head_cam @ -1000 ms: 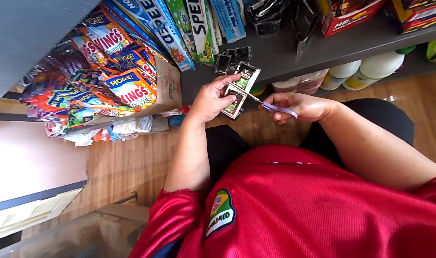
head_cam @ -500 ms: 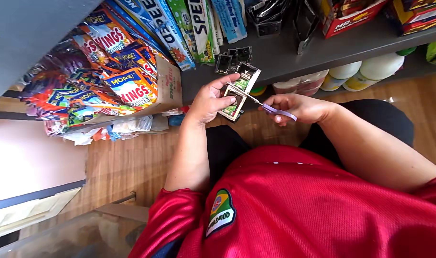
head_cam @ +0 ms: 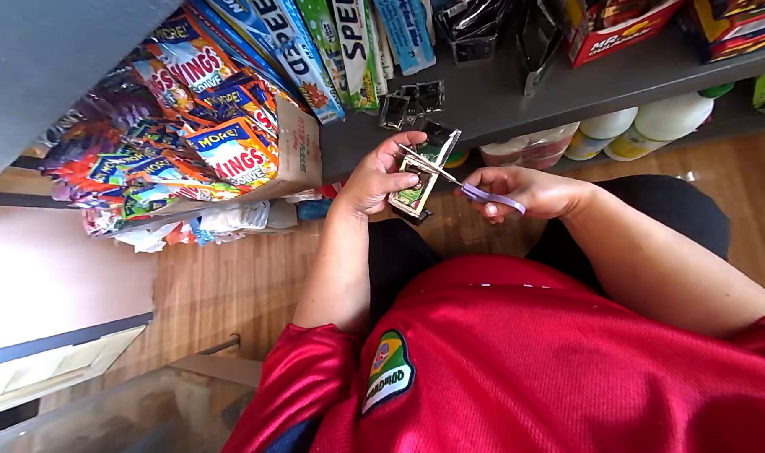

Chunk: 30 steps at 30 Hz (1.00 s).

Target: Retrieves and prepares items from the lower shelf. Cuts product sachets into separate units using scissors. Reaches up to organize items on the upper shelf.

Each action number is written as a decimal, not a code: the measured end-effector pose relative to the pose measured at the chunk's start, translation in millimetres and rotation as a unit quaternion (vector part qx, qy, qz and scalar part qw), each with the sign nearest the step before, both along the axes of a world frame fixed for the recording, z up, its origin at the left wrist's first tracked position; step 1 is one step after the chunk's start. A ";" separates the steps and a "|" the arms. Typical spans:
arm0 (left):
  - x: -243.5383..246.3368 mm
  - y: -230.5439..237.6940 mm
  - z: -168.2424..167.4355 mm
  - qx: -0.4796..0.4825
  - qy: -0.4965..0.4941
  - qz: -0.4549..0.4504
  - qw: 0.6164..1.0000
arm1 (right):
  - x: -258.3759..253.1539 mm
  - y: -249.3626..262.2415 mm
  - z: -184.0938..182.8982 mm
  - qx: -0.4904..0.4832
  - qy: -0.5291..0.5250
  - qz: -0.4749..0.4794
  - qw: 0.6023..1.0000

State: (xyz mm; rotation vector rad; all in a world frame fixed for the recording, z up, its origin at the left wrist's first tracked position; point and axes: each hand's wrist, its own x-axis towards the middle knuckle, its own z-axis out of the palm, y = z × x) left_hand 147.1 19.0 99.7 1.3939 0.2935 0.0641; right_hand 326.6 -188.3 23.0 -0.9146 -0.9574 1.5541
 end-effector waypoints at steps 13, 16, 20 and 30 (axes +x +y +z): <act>-2.0 0.8 0.9 -0.014 -0.007 -0.010 1.000 | -1.7 -0.1 0.6 0.010 -0.032 0.000 0.999; -3.0 -1.4 -1.5 -0.013 -0.003 -0.014 1.000 | -4.4 0.4 0.2 0.003 -0.033 -0.007 0.999; -1.4 -9.2 -6.3 -0.046 -0.005 -0.031 0.998 | -7.2 0.9 -2.1 0.008 -0.024 -0.005 1.000; 0.0 -5.9 -4.0 -0.028 -0.005 -0.037 0.999 | -6.1 1.8 -0.9 0.023 -0.038 -0.007 0.999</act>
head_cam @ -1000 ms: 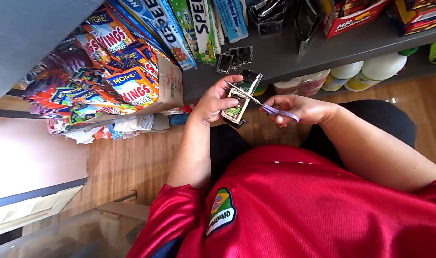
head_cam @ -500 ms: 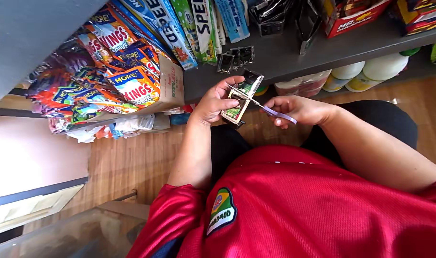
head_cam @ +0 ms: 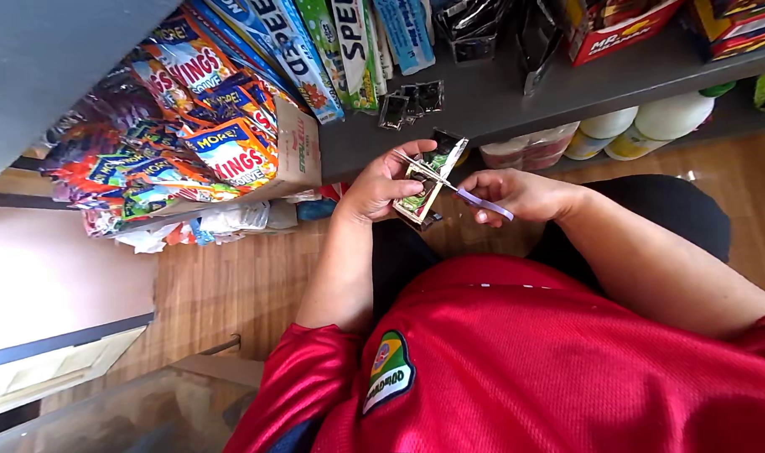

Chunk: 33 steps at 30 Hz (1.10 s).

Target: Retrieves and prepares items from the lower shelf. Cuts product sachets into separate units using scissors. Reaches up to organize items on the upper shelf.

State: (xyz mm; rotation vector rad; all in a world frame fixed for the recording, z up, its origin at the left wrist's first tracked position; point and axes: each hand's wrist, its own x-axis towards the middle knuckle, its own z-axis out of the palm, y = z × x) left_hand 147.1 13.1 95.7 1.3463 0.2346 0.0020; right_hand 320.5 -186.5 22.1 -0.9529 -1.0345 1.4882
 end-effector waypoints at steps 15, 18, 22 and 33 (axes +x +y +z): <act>19.6 17.6 -8.3 0.110 0.065 0.060 0.990 | 3.5 3.5 1.2 -0.044 -0.012 -0.055 0.997; 40.1 31.4 -8.3 0.179 0.098 0.096 0.974 | 4.1 8.7 -4.4 -0.034 -0.023 -0.122 0.992; 69.9 49.3 -9.1 0.279 0.150 0.092 0.944 | 3.7 11.5 -9.0 -0.031 -0.024 -0.167 0.985; 56.9 8.4 -7.1 0.404 0.163 0.163 0.885 | -11.1 16.5 -12.9 -0.011 -0.160 -0.247 0.956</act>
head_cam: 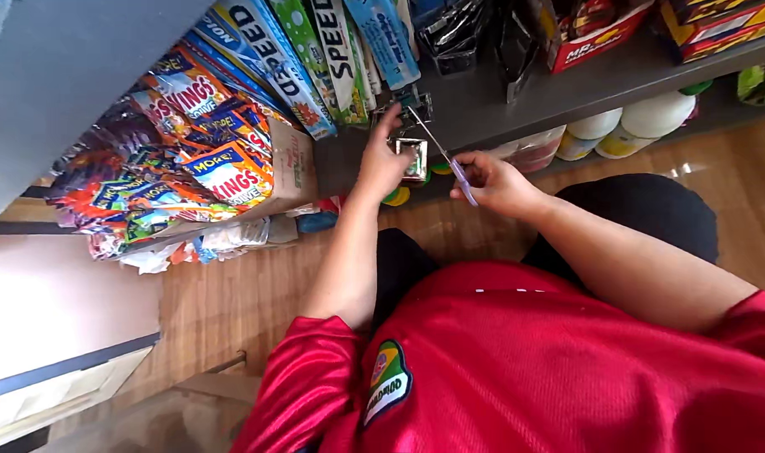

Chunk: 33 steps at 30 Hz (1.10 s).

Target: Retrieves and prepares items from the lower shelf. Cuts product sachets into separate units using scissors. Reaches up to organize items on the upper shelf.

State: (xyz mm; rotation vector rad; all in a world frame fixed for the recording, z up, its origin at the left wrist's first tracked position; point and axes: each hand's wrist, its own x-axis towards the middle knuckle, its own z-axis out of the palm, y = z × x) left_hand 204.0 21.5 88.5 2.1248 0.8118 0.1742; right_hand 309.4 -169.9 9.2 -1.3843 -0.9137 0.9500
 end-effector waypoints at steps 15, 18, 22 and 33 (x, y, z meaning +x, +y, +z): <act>-18.5 -81.6 -21.0 -0.195 -0.133 -0.076 0.969 | 0.6 2.0 5.6 0.074 0.232 -0.245 0.939; -19.3 -74.8 -17.0 -0.158 -0.111 -0.062 0.979 | 3.9 -0.4 9.0 0.065 0.227 -0.226 0.945; -28.1 -38.9 -1.0 -0.105 -0.135 -0.014 0.985 | 14.4 -5.8 13.1 0.018 0.211 -0.118 0.970; -57.6 2.4 34.0 -0.088 -0.203 0.043 0.974 | 32.0 -21.0 18.0 -0.036 0.190 0.195 0.962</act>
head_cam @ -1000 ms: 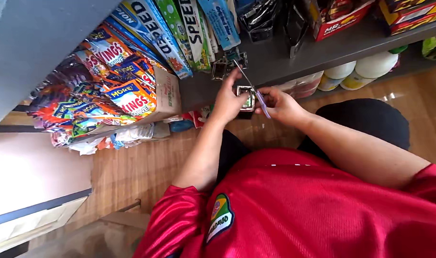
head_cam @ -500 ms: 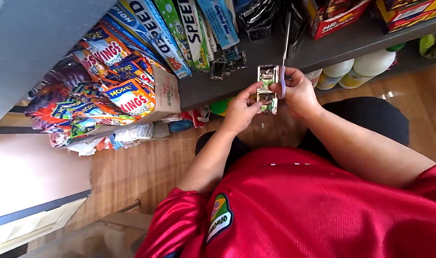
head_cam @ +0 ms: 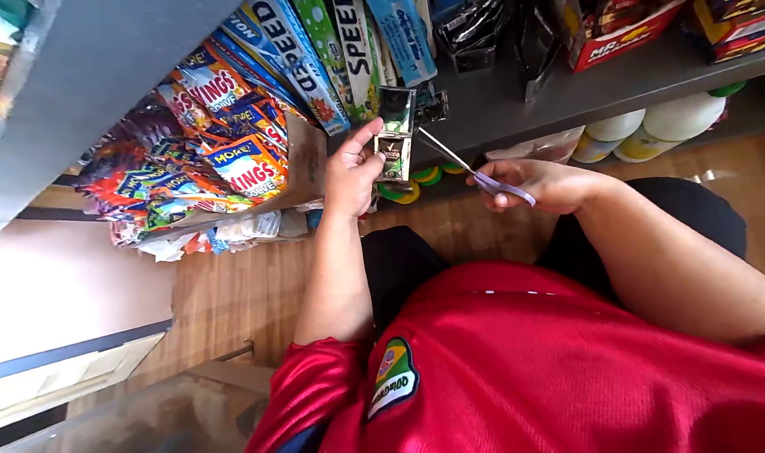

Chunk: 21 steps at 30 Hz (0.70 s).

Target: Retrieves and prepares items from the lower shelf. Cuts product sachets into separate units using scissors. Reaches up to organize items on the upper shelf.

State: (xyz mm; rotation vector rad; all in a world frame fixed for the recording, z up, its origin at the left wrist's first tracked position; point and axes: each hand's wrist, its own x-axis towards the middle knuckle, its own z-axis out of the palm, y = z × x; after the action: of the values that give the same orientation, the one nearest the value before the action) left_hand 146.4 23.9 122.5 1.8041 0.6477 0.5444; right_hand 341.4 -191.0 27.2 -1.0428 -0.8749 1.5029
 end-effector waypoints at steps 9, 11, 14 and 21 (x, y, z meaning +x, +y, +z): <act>-1.5 -5.9 -8.6 0.021 0.059 -0.123 0.991 | -0.3 -1.5 0.4 -0.001 -0.007 0.036 0.999; -1.5 -6.2 -8.3 0.012 0.057 -0.135 0.989 | -0.2 -1.9 1.5 -0.008 -0.005 0.039 0.999; -2.1 -4.8 -9.8 0.006 0.056 -0.144 0.988 | 0.2 -2.0 1.8 -0.011 -0.009 0.041 0.999; -1.9 -3.8 -11.1 0.003 0.058 -0.151 0.987 | 0.2 -1.6 2.3 -0.004 -0.003 0.046 0.999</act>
State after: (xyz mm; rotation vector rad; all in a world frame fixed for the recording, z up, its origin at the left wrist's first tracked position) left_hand 144.5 20.1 111.5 1.9055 0.4387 0.2395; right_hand 341.6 -192.5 29.5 -1.0249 -0.9321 1.5820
